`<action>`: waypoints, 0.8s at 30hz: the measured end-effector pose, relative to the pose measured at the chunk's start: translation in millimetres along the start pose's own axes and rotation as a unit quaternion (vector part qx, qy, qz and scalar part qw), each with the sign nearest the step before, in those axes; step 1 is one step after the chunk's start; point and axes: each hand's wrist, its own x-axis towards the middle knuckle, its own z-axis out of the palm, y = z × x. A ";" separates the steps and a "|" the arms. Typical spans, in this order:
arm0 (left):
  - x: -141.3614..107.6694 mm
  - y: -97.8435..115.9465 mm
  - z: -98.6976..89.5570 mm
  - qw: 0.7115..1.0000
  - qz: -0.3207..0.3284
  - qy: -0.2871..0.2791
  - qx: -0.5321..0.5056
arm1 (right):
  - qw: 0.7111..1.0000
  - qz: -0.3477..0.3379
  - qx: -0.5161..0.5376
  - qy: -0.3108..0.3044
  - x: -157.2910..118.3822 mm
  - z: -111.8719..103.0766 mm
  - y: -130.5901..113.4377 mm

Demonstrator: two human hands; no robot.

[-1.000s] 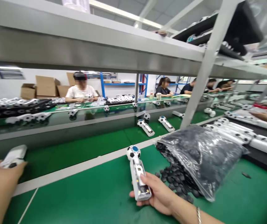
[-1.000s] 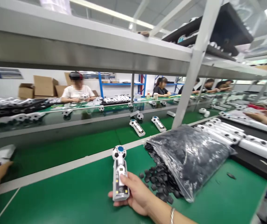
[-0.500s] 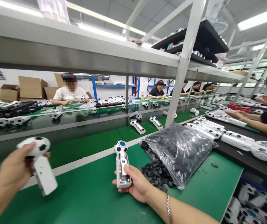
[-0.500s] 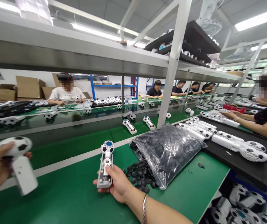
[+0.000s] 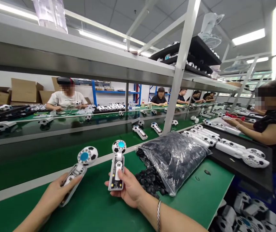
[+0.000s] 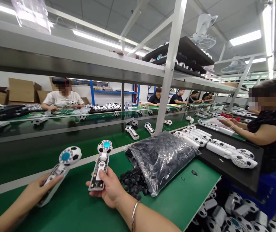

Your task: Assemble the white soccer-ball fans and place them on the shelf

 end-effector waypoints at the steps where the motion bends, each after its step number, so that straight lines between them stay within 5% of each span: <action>1: 3.2 -1.3 -0.6 0.999 -0.038 -0.020 -0.031 | 1.000 0.002 -0.001 -0.005 -0.2 0.0 0.2; 3: 10.6 -4.4 0.2 0.983 -0.090 -0.065 -0.144 | 1.000 0.005 -0.002 -0.014 -1.2 0.0 0.3; 8: 16.4 -18.7 8.4 0.916 -0.079 -0.135 -0.369 | 1.000 0.009 -0.004 -0.023 -4.4 -1.1 -2.5; 16: -8.7 -21.4 19.0 0.866 -0.070 -0.327 -0.371 | 0.999 0.028 -0.018 -0.007 -6.1 -3.6 -5.6; 24: -10.9 -24.5 25.1 0.866 -0.005 -0.354 -0.354 | 0.998 0.053 -0.018 0.033 -6.6 -4.1 -6.6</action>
